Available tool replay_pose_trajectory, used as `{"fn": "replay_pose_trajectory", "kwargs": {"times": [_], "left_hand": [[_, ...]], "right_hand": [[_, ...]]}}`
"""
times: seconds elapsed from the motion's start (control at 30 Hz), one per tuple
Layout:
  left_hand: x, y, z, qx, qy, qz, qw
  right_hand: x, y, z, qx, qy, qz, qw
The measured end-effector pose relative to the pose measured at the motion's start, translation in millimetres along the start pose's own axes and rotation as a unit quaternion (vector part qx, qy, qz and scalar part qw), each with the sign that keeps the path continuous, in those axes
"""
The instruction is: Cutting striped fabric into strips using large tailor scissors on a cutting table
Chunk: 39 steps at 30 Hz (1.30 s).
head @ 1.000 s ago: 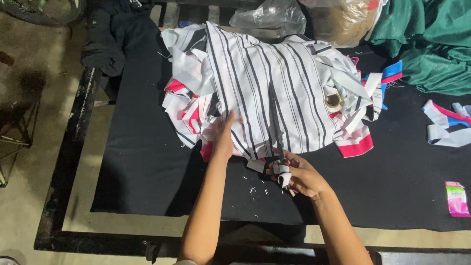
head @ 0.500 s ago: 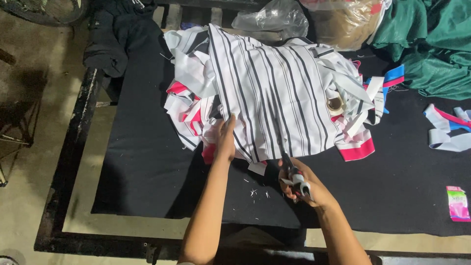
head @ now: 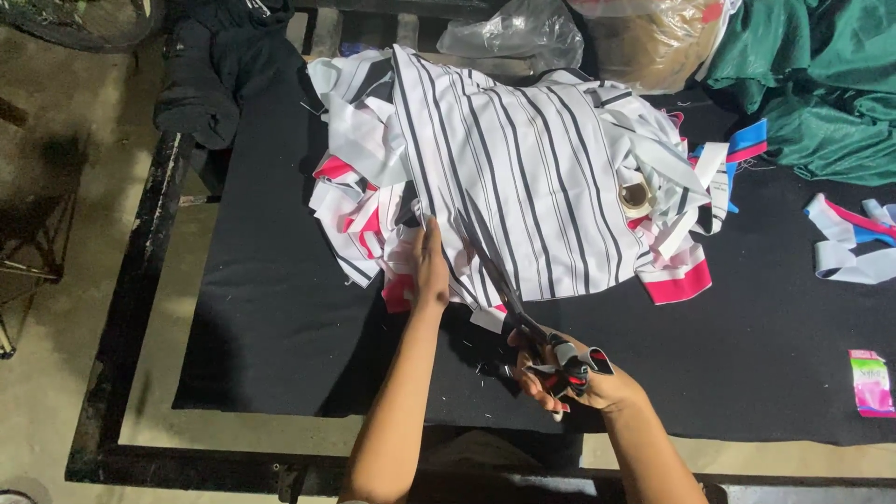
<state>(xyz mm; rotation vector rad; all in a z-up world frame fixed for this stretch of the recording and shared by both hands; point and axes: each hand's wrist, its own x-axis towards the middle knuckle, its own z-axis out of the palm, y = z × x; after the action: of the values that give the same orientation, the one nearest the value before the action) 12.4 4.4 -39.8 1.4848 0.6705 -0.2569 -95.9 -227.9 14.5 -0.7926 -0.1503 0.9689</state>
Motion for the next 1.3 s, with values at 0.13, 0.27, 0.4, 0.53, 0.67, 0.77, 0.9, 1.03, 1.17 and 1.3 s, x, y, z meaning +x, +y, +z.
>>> {"fn": "replay_pose_trajectory", "kwargs": {"times": [0.13, 0.27, 0.4, 0.53, 0.67, 0.77, 0.9, 1.03, 1.17, 1.3], "left_hand": [[-37, 34, -1, -0.016, 0.014, -0.06, 0.998], [-24, 18, 4, -0.058, 0.01, -0.025, 0.998], [-16, 5, 14, -0.104, 0.034, 0.01, 0.994], [-13, -13, 23, -0.079, 0.051, 0.109, 0.99], [-20, -18, 29, -0.097, 0.062, 0.131, 0.985], [-8, -40, 34, -0.105, 0.061, 0.148, 0.981], [-13, -36, 36, -0.123, 0.047, 0.173, 0.976], [-11, -43, 36, -0.096, 0.058, 0.193, 0.975], [16, -57, 36, -0.1, 0.057, 0.169, 0.979], [-19, -9, 24, -0.109, 0.072, 0.128, 0.983]], "right_hand": [[-8, -6, 0, 0.002, 0.026, 0.046, 0.999], [-9, -4, -1, -0.029, 0.049, 0.043, 0.997], [0, -3, 6, -0.061, 0.129, 0.053, 0.988], [15, 26, -19, -0.042, 0.127, -0.075, 0.988], [25, 23, -9, -0.113, 0.127, -0.101, 0.98], [34, 22, -3, -0.139, 0.131, -0.12, 0.974], [47, 40, -26, -0.126, 0.136, -0.149, 0.971], [58, 24, -9, -0.117, 0.138, -0.16, 0.97], [69, 2, -4, -0.21, 0.166, -0.176, 0.947], [69, 42, -48, -0.237, 0.183, -0.176, 0.938]]}}
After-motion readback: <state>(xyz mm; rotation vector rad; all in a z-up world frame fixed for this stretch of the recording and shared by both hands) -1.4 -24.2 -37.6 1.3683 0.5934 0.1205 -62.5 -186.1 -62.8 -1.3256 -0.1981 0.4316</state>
